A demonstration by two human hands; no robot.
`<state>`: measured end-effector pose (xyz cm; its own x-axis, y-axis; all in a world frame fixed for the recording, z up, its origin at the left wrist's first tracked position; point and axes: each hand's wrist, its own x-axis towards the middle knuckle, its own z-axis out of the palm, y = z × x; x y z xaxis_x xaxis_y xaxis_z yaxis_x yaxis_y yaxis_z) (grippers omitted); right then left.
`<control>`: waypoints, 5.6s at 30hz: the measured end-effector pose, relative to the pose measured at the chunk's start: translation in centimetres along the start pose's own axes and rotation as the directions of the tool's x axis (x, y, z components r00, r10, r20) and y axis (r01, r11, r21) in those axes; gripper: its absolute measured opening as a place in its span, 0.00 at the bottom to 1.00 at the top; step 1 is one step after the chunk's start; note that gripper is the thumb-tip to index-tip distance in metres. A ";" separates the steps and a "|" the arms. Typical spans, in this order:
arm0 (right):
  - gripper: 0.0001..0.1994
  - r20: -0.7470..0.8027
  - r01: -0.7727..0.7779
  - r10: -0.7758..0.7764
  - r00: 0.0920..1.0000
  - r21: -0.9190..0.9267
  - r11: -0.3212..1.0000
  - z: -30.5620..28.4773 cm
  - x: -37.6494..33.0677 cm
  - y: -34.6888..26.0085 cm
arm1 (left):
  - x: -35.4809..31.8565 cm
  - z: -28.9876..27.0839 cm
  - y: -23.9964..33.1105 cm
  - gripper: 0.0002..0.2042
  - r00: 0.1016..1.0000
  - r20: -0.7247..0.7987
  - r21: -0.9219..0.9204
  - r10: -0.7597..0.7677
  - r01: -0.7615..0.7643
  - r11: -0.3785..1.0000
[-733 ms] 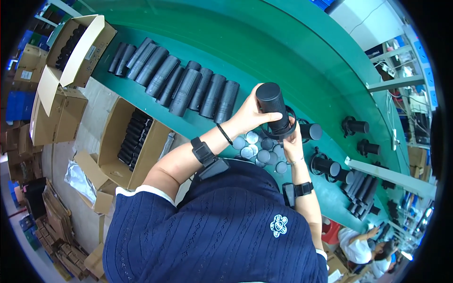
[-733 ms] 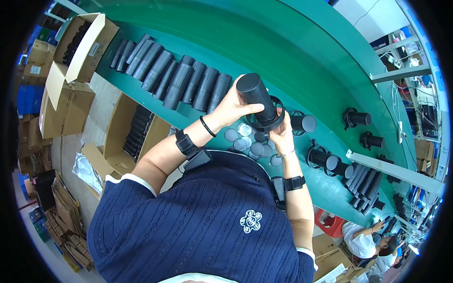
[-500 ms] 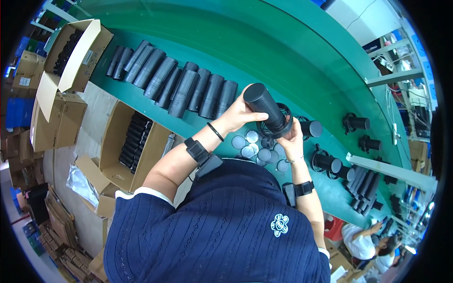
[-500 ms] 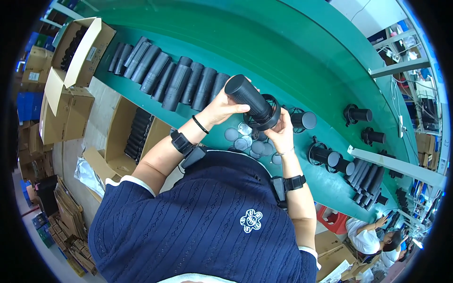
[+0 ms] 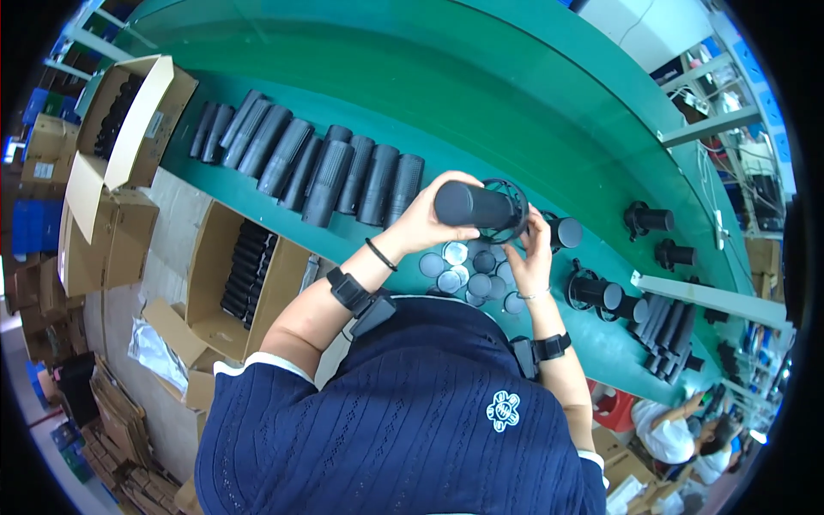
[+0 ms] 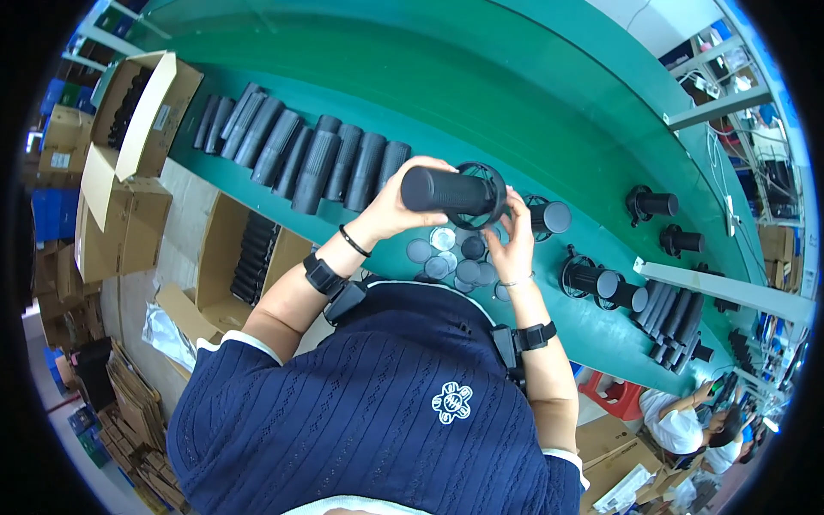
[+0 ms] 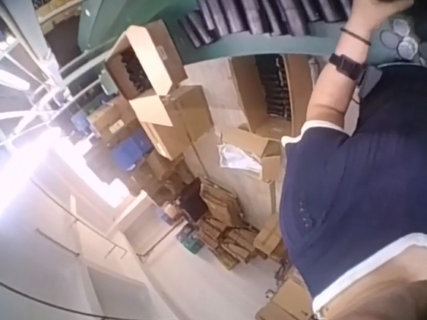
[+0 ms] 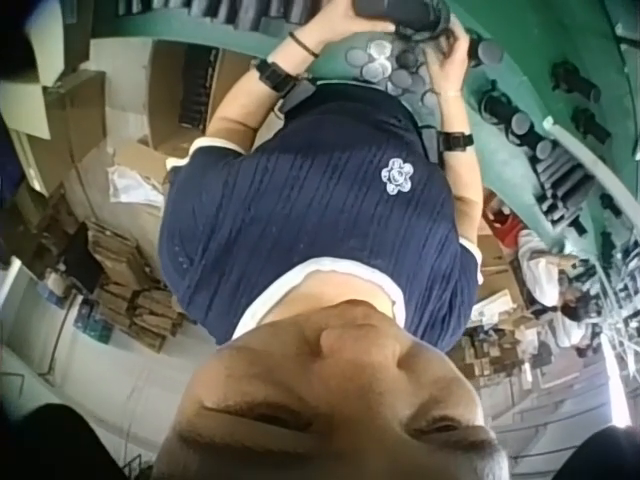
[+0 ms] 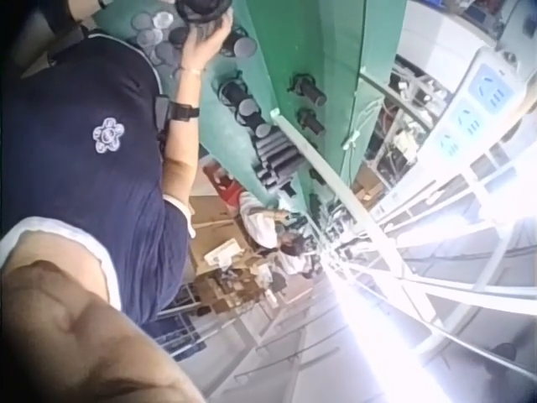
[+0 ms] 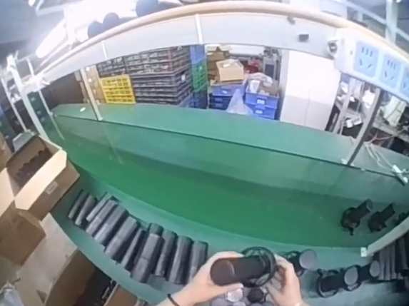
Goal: Inspecting and assembling black plastic electronic components at a workstation.
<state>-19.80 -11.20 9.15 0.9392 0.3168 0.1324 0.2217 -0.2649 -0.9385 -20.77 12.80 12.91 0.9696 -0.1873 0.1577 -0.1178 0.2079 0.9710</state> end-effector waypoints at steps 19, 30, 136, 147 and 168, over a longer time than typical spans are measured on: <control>0.07 -0.102 -0.195 0.185 0.977 -0.101 0.976 -6.4 -5.6 -3.9 | 17.1 -0.9 -12.8 0.26 0.854 -0.066 -0.758 -0.517 0.294 0.582; 0.07 -0.136 -0.279 0.276 0.951 0.001 0.960 -6.3 -7.0 -2.2 | 19.5 0.3 -11.1 0.23 0.858 0.145 -0.843 -0.492 0.368 0.393; 0.22 -0.159 -0.454 0.426 0.891 -0.240 0.858 -1.0 -1.1 -1.0 | 3.6 4.6 -9.5 0.28 0.935 -0.154 0.499 -0.320 0.353 0.791; 0.24 -0.042 -0.156 0.153 0.987 -0.445 0.882 -0.1 0.6 -0.9 | 6.4 3.6 -7.5 0.26 0.661 0.047 -0.175 -0.749 0.743 0.645; 0.20 0.402 0.228 0.157 0.902 -0.753 0.618 0.9 1.1 -3.1 | 7.5 3.1 -11.3 0.27 0.636 0.248 -0.123 -0.731 0.769 0.627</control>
<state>-19.66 -9.20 11.92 0.7767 0.6102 -0.1563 0.5482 -0.7770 -0.3094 -12.83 6.04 3.65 0.6493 -0.5088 -0.5652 0.6984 0.1049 0.7080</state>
